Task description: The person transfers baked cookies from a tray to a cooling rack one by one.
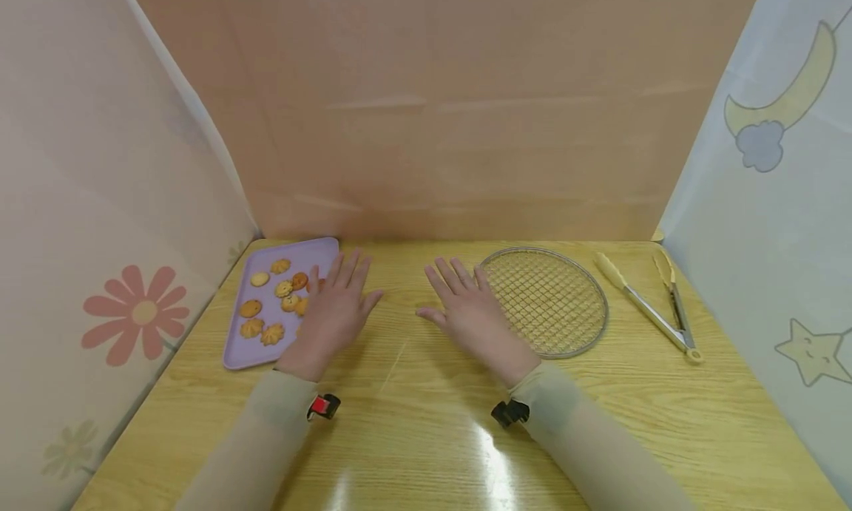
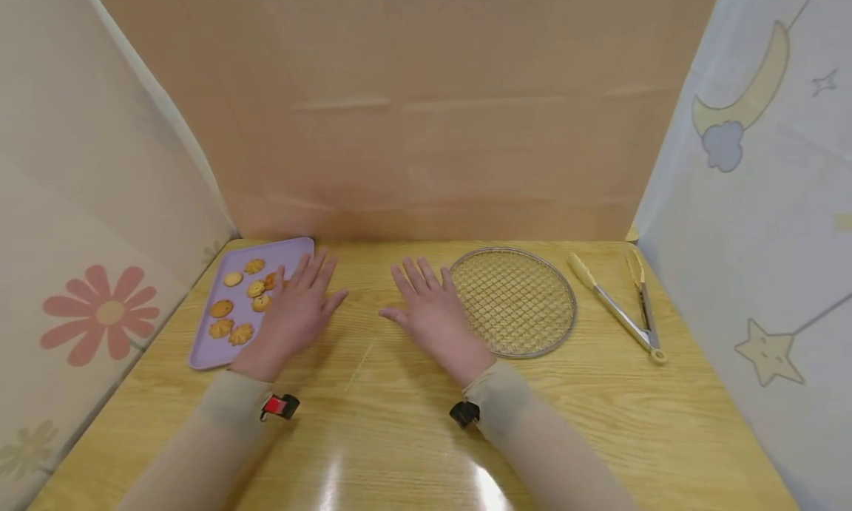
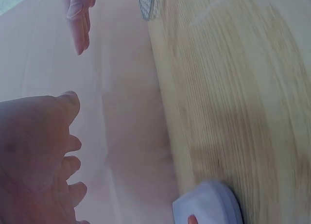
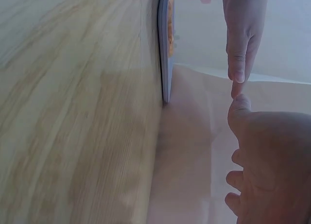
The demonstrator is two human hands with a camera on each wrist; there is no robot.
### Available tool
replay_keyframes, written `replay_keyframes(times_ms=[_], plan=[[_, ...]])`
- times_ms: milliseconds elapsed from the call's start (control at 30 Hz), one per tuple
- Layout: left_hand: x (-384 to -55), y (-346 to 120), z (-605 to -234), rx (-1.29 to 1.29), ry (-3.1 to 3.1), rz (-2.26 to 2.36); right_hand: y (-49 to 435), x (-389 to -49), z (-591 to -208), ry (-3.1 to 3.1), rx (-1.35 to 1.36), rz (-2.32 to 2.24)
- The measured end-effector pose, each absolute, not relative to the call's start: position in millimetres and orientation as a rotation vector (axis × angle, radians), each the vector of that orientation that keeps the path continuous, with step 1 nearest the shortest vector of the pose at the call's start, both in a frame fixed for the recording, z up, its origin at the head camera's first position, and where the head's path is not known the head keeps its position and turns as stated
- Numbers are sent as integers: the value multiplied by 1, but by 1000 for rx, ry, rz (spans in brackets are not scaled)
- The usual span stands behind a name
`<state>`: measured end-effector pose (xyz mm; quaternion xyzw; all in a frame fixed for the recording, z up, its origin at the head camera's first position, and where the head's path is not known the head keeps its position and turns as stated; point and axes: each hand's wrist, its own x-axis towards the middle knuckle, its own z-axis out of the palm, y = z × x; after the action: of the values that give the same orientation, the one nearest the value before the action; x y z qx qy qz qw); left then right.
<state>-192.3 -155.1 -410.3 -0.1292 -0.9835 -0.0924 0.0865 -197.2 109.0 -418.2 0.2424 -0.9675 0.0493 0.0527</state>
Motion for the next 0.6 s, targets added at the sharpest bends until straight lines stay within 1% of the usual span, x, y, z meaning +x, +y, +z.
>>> replay_keyframes(times_ms=[367, 600], plan=[[-185, -184, -402, -338, -2905, -258, 80, -198, -424, -2927, 821, 133], [-182, -201, -401, -263, -2925, -291, 65, -197, -426, -2877, 904, 179]])
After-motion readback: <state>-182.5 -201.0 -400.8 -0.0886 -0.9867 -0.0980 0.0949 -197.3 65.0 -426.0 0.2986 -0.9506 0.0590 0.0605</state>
